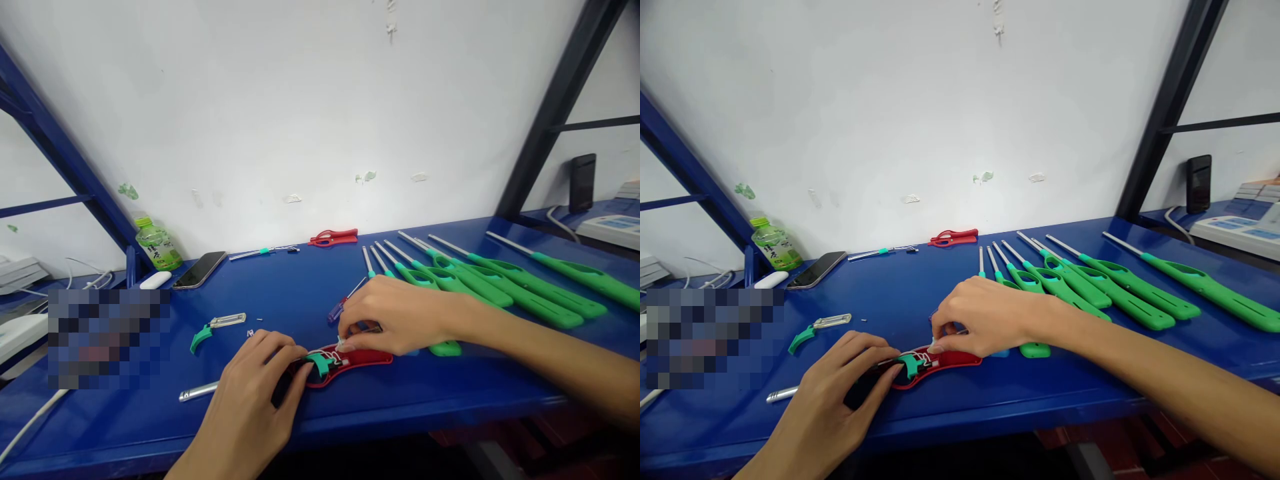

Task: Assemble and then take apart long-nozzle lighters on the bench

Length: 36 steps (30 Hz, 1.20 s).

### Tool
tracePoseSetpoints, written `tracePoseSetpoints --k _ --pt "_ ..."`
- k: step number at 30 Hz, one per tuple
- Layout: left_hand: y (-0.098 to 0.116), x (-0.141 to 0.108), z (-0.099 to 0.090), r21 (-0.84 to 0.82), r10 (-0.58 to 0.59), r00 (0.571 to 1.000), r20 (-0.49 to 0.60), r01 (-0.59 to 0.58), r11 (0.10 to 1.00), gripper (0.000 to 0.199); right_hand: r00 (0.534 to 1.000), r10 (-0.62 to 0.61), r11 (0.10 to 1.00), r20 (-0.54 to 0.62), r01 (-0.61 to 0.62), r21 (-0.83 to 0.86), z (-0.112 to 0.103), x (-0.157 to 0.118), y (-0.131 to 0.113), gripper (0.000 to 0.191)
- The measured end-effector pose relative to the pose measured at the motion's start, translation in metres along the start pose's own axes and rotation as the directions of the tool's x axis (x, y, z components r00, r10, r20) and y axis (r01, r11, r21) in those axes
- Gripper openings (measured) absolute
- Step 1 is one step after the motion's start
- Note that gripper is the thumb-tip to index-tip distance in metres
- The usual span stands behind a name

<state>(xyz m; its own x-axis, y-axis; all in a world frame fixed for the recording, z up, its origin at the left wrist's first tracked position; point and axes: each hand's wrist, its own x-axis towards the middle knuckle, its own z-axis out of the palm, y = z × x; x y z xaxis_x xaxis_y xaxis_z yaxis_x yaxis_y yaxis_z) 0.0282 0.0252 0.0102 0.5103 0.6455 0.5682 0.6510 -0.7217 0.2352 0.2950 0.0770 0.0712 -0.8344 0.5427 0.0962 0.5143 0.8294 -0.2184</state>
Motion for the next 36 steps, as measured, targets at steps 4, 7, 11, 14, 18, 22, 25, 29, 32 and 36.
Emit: tracePoseSetpoints --k 4,7,11,14,18,22,25,29,32,36 --pt "0.0 -0.002 0.001 -0.001 0.028 1.0 -0.008 -0.028 1.0 0.012 1.0 -0.023 1.0 0.01 0.023 -0.005 -0.001 -0.001 0.0 0.025" --pt "0.0 -0.001 0.001 0.005 0.032 0.999 -0.002 -0.032 0.999 0.013 0.999 -0.043 0.999 0.012 0.043 -0.015 -0.002 -0.001 0.0 0.023" --pt "0.0 0.0 0.002 0.002 0.043 0.999 -0.018 -0.043 0.999 0.013 0.996 -0.083 0.996 0.013 0.084 -0.037 -0.001 -0.002 0.0 0.022" --pt "-0.001 0.001 0.003 -0.009 0.064 0.997 -0.043 -0.064 0.998 0.015 0.995 -0.1 0.992 0.017 0.101 -0.07 -0.001 -0.004 -0.001 0.024" --pt "-0.002 0.003 0.003 -0.047 0.104 0.993 -0.054 -0.107 0.993 0.018 0.994 -0.109 0.986 0.026 0.111 -0.127 -0.001 -0.007 -0.004 0.024" --pt "-0.002 0.004 0.002 -0.068 0.1 0.994 -0.044 -0.103 0.992 0.018 0.993 -0.111 0.979 0.029 0.114 -0.169 0.0 -0.009 -0.007 0.026" --pt "-0.001 0.003 0.002 -0.058 0.084 0.996 -0.027 -0.086 0.995 0.018 0.995 -0.092 0.969 0.037 0.098 -0.225 0.001 -0.012 -0.009 0.026" --pt "-0.001 0.003 0.003 -0.032 0.091 0.996 -0.001 -0.091 0.995 0.021 0.997 -0.055 0.965 0.063 0.069 -0.253 0.001 -0.016 -0.012 0.029" --pt "-0.001 0.004 0.002 -0.028 0.091 0.996 0.019 -0.091 0.995 0.021 0.997 -0.046 0.98 0.065 0.057 -0.191 0.001 -0.02 -0.012 0.03" --pt "-0.001 0.003 0.001 -0.011 0.094 0.994 0.051 -0.094 0.996 0.023 0.997 -0.03 0.985 0.066 0.041 -0.167 0.002 -0.022 -0.01 0.03"
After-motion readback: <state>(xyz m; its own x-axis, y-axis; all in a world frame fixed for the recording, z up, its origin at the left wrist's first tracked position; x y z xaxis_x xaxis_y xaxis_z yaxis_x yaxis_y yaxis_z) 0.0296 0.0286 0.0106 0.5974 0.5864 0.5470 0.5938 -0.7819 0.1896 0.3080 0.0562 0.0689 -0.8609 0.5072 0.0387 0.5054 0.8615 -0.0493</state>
